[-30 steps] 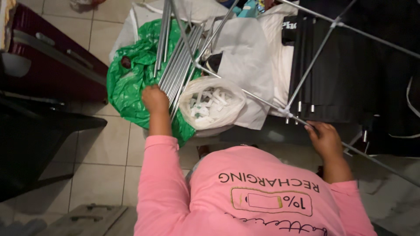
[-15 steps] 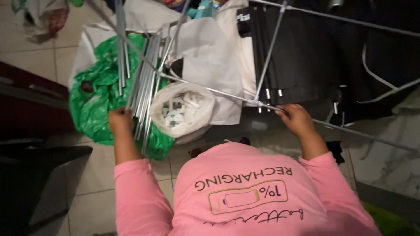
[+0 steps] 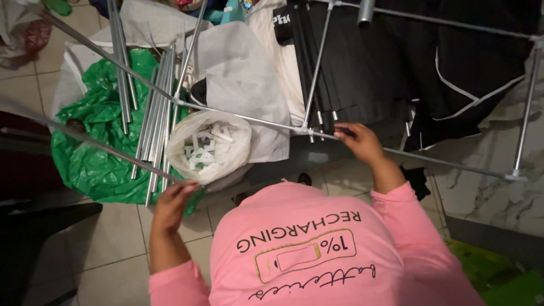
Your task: The person assembles a metal rack by inserting rods into plastic joints and connecting the frame pieces together by hand.
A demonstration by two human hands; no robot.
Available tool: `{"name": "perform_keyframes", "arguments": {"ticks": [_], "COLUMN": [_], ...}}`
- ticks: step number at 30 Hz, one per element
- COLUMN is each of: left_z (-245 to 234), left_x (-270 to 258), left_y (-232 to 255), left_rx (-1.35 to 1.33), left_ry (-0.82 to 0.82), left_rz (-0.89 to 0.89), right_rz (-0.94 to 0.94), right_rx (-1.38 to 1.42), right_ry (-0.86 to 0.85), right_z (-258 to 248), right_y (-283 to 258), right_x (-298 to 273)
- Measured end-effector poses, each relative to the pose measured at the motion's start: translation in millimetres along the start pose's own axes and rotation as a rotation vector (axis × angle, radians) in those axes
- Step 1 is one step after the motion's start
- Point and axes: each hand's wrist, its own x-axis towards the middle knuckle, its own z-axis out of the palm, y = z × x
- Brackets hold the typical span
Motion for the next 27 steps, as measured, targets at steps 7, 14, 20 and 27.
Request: {"name": "perform_keyframes", "arguments": {"ticks": [7, 14, 20, 27], "left_z": [151.4, 279.7, 316.8, 296.7], "left_x": [58.3, 107.0, 105.0, 159.2], "left_y": [43.7, 18.4, -6.8, -35.8], "left_rx": [0.414, 0.777, 0.771, -0.406], "left_ry": [-0.514, -0.479, -0.469, -0.413], "left_rz": [0.226, 0.467, 0.322, -0.202], "right_rz": [-0.013, -0.190, -0.046, -0.189], "right_rx": [0.322, 0.653, 0.947, 1.290], "right_ry": [-0.210, -0.431, -0.243, -0.134], "right_z": [2.2, 2.0, 24.4, 7.6], "right_y": [-8.2, -18.8, -4.3, -23.4], "right_x": [4.8, 11.3, 15.3, 24.4]}}
